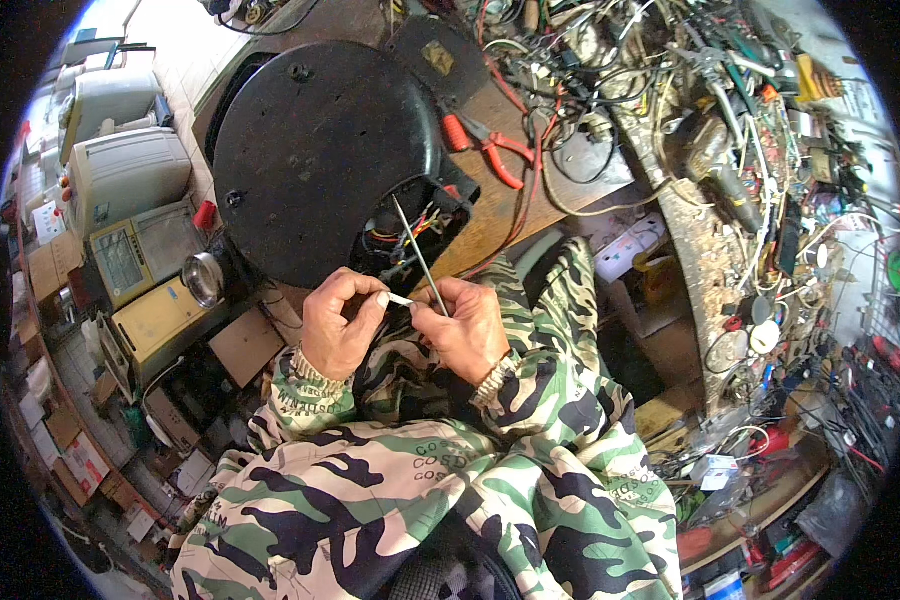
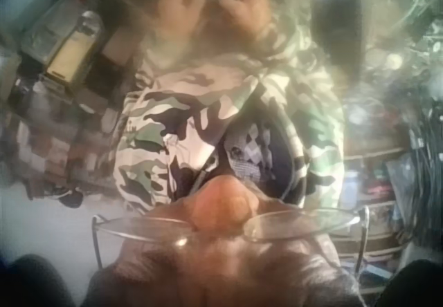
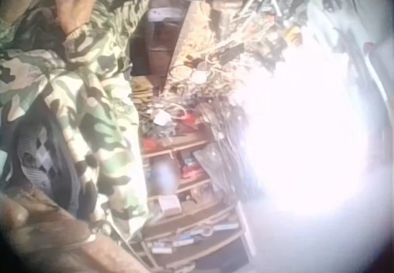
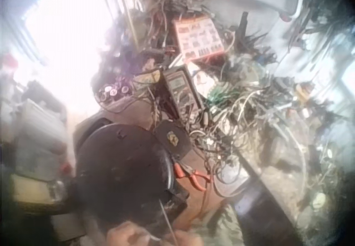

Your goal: The person works on a black circular electronic device, using pliers and a screwdriver to strip, twist, and connect wires. They repeatedly adjust wire ends and insert them into connectors on the device.

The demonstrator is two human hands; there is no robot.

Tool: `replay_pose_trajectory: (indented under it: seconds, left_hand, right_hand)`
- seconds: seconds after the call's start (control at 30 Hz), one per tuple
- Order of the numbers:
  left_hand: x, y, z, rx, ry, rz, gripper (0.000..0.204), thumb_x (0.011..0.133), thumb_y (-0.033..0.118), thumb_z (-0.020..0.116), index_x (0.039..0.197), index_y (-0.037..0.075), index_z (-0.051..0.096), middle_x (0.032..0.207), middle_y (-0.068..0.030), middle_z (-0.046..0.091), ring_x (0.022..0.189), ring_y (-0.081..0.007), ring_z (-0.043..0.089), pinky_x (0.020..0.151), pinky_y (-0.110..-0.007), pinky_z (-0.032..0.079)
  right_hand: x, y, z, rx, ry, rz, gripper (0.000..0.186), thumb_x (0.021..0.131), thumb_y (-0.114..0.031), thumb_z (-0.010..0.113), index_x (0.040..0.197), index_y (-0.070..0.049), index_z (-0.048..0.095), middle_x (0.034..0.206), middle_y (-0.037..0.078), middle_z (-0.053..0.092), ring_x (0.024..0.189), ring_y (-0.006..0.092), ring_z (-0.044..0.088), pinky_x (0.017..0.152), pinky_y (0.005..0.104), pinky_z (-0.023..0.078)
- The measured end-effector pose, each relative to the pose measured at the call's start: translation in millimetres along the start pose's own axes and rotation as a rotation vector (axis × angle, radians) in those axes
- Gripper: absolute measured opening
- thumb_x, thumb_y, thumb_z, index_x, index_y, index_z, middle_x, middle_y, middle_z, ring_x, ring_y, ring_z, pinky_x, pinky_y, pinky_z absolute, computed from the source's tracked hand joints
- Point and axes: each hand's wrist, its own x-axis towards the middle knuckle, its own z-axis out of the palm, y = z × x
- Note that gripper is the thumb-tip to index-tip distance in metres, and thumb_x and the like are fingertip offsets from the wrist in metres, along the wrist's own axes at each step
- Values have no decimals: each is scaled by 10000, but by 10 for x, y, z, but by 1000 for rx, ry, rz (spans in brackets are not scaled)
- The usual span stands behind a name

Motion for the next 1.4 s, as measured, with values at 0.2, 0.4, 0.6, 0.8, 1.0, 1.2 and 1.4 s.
replay_pose_trajectory:
  seconds: [0.2,0.4,0.6,0.8,1.0,1.2,1.4]
  left_hand:
    - [201,307,441,-355,-307,-73,131,947,88,662,1001,-31,656,840,-6,646,692,-36,573,624,-206,473]
    - [489,463,1282,-236,-537,-97,166,918,75,690,1043,-31,661,855,4,665,713,-31,581,620,-201,464]
    - [840,496,2384,-310,-658,-225,181,924,86,671,1021,-66,673,839,-38,677,693,-70,611,607,-218,485]
    - [1132,566,3319,-154,-744,-223,196,899,100,705,1010,-61,691,798,-37,678,663,-72,600,589,-239,488]
    - [1304,412,3911,-203,-664,-266,195,883,119,717,953,-62,698,732,-65,678,589,-113,620,538,-264,503]
    - [1268,574,3978,-43,-511,-271,212,854,141,734,885,-67,708,718,-94,702,570,-119,639,526,-266,517]
    - [1250,490,3957,108,-460,-211,265,819,214,771,807,-47,730,676,-97,706,549,-136,661,552,-300,537]
  right_hand:
    - [-171,-304,-753,-47,-28,-65,130,857,-123,713,862,3,685,633,28,634,437,63,530,385,210,381]
    - [-275,-466,-1706,-396,4,-168,149,781,-125,657,816,17,685,600,36,618,564,92,544,541,282,438]
    - [-298,-522,-2607,-679,172,-166,193,744,-148,676,848,13,701,656,190,631,639,228,644,671,367,512]
    - [-102,-195,-3482,-674,314,-101,231,715,-147,693,875,16,729,674,250,635,658,320,688,657,410,521]
    - [99,-70,-3994,-793,313,-226,270,736,-187,693,907,21,717,755,272,654,749,437,670,710,469,522]
    - [139,-145,-3994,-834,363,-202,265,734,-170,696,933,0,734,810,301,661,827,458,673,765,481,537]
    - [226,-97,-3931,-923,435,-135,287,734,-192,755,964,-21,755,848,272,693,849,425,692,798,454,559]
